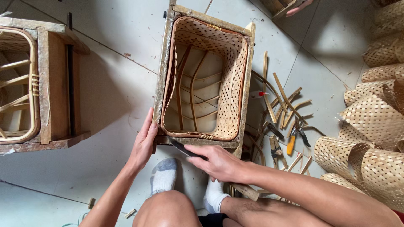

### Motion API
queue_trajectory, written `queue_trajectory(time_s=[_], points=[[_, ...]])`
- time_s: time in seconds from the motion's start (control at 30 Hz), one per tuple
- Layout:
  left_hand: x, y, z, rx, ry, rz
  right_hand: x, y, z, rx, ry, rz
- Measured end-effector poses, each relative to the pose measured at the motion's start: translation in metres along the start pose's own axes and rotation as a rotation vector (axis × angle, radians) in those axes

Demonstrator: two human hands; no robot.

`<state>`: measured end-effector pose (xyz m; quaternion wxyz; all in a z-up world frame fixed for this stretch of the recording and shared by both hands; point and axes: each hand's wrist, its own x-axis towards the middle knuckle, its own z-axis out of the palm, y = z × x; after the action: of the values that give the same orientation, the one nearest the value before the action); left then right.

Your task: The person weaves a rectangular basket using thin wooden strips. They insert strips into a wooden mold, bend them to fit the corners, and secure them with a hammer and pliers. The person repeatedly adjusts and tightens the strips to form the basket's frame.

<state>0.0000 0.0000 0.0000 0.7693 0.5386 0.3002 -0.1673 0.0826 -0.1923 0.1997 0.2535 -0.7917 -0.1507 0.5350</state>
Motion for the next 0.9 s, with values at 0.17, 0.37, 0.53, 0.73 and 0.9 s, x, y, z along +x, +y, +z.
queue_trajectory(time_s=[0.17,0.37,0.53,0.73,0.9], points=[[0.004,0.002,0.003,-0.051,-0.06,0.2,0.016,-0.011,-0.01,0.075,-0.043,0.108],[-0.007,0.028,0.012,0.197,0.0,0.337,0.014,-0.014,0.014,0.122,0.071,0.113],[-0.012,0.037,0.014,0.216,-0.009,0.308,0.004,0.004,0.051,0.217,0.25,0.036],[-0.01,0.037,0.013,0.235,-0.016,0.353,0.007,0.024,0.042,-0.068,0.281,-0.317],[-0.011,0.041,0.012,0.339,0.001,0.391,0.009,-0.005,-0.054,-0.45,-0.076,-0.165]])
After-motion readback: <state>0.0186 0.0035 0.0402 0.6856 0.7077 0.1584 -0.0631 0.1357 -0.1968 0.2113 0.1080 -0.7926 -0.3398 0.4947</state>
